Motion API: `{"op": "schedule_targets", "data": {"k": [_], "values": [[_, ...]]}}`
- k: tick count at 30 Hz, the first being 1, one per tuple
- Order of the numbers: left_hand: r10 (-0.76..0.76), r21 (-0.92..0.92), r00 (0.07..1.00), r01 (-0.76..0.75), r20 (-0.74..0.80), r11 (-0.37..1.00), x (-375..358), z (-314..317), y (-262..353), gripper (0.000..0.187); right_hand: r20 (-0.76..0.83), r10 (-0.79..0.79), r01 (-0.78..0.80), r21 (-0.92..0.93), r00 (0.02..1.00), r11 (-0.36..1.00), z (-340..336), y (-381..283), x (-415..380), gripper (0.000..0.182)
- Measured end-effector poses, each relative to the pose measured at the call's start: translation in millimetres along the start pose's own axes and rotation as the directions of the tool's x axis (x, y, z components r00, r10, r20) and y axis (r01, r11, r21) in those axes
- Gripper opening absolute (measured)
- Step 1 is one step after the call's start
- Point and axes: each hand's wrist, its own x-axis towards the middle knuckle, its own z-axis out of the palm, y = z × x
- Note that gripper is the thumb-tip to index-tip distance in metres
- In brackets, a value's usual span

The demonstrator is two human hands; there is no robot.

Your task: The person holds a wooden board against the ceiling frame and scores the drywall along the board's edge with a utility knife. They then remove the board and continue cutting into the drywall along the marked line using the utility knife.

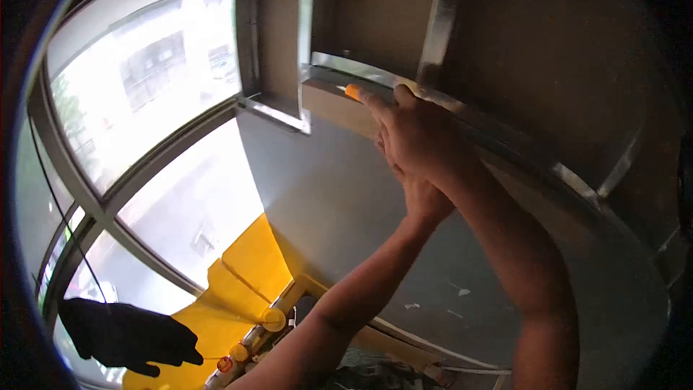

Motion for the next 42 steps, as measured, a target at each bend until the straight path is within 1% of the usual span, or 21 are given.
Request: {"op": "schedule_targets", "data": {"k": [1, 4, 5, 7, 9, 12, 17, 19, 23, 25, 26, 28, 30, 31, 34, 35, 37, 38, 40, 41, 42], "values": [[-0.033, -0.031, 0.998, 0.035, 0.047, 0.999, -1, -2, -1, 0.107, -0.014, -0.014, 0.013, -0.029, 1.000, 0.999, 12, -3, 15, 0.048], [0.053, 0.109, 0.998, -0.051, -0.021, 0.993, -11, 8, -13, 0.093, -0.032, -0.017, 0.016, -0.014, 0.999, 1.000, 41, -8, 44, 0.048], [0.076, 0.048, 0.990, -0.071, -0.119, 0.996, -10, 15, -19, 0.090, -0.028, -0.037, 0.037, -0.008, 0.999, 0.999, 44, -11, 49, 0.048], [0.094, -0.008, 0.969, -0.098, -0.228, 0.995, -6, 18, -26, 0.087, -0.036, -0.064, 0.062, -0.060, 0.997, 0.996, 47, -18, 56, 0.048], [0.091, -0.086, 0.974, -0.111, -0.207, 0.990, -6, 16, -28, 0.084, -0.017, -0.046, 0.045, -0.052, 0.999, 0.998, 52, -25, 62, 0.049], [0.070, -0.249, 0.995, -0.086, -0.076, 0.965, -9, 10, -23, 0.080, -0.017, -0.022, 0.021, -0.070, 1.000, 0.997, 52, -32, 66, 0.050], [0.043, -0.401, 0.999, -0.038, 0.005, 0.915, -11, 12, -24, 0.073, 0.003, -0.023, 0.023, -0.103, 1.000, 0.994, 57, -37, 63, 0.050], [0.028, -0.450, 0.999, -0.017, 0.018, 0.893, -12, 15, -28, 0.071, -0.053, -0.156, 0.129, -0.341, 0.986, 0.931, 59, -38, 62, 0.040], [-0.013, -0.537, 0.999, 0.031, 0.038, 0.843, -17, 25, -36, 0.065, -0.070, -0.128, 0.094, -0.366, 0.989, 0.926, 53, -36, 59, 0.040], [-0.045, -0.571, 0.998, 0.061, 0.042, 0.819, -18, 28, -42, 0.063, -0.081, -0.180, 0.145, -0.324, 0.980, 0.935, 48, -31, 52, 0.040], [-0.042, -0.568, 0.998, 0.055, 0.036, 0.821, -18, 29, -42, 0.061, -0.077, -0.167, 0.134, -0.323, 0.983, 0.937, 45, -30, 48, 0.040], [0.027, -0.515, 1.000, -0.024, -0.001, 0.857, -14, 26, -44, 0.062, 0.039, -0.047, 0.058, -0.331, 0.998, 0.942, 35, -32, 40, 0.042], [0.103, -0.454, 0.994, -0.107, -0.033, 0.884, -13, 23, -43, 0.063, 0.047, -0.039, 0.053, -0.335, 0.998, 0.941, 28, -27, 30, 0.042], [0.102, -0.455, 0.994, -0.103, -0.025, 0.885, -13, 24, -43, 0.063, 0.054, -0.041, 0.057, -0.343, 0.998, 0.938, 25, -23, 26, 0.042], [-0.016, -0.530, 0.998, 0.048, 0.065, 0.847, -13, 22, -40, 0.063, -0.016, -0.077, 0.067, -0.331, 0.997, 0.941, 20, -12, 12, 0.043], [-0.023, -0.535, 0.997, 0.056, 0.068, 0.843, -12, 21, -39, 0.064, -0.018, -0.079, 0.069, -0.330, 0.997, 0.942, 19, -13, 12, 0.043], [-0.014, -0.521, 0.998, 0.046, 0.066, 0.852, -11, 22, -38, 0.066, 0.059, -0.023, 0.044, -0.371, 0.998, 0.928, 17, -17, 15, 0.045], [-0.005, -0.508, 0.998, 0.037, 0.065, 0.861, -12, 22, -37, 0.067, 0.056, -0.033, 0.051, -0.366, 0.998, 0.929, 15, -20, 13, 0.045], [0.015, -0.482, 0.998, 0.016, 0.061, 0.876, -11, 21, -35, 0.070, 0.039, -0.023, 0.031, -0.240, 0.999, 0.970, 11, -22, 8, 0.047], [0.022, -0.467, 0.998, 0.008, 0.059, 0.884, -10, 20, -33, 0.071, 0.036, -0.037, 0.045, -0.246, 0.999, 0.968, 8, -24, 3, 0.047], [0.027, -0.451, 0.998, 0.001, 0.056, 0.892, -10, 19, -32, 0.072, 0.002, -0.021, 0.021, -0.153, 1.000, 0.988, 6, -27, -4, 0.048]]}}
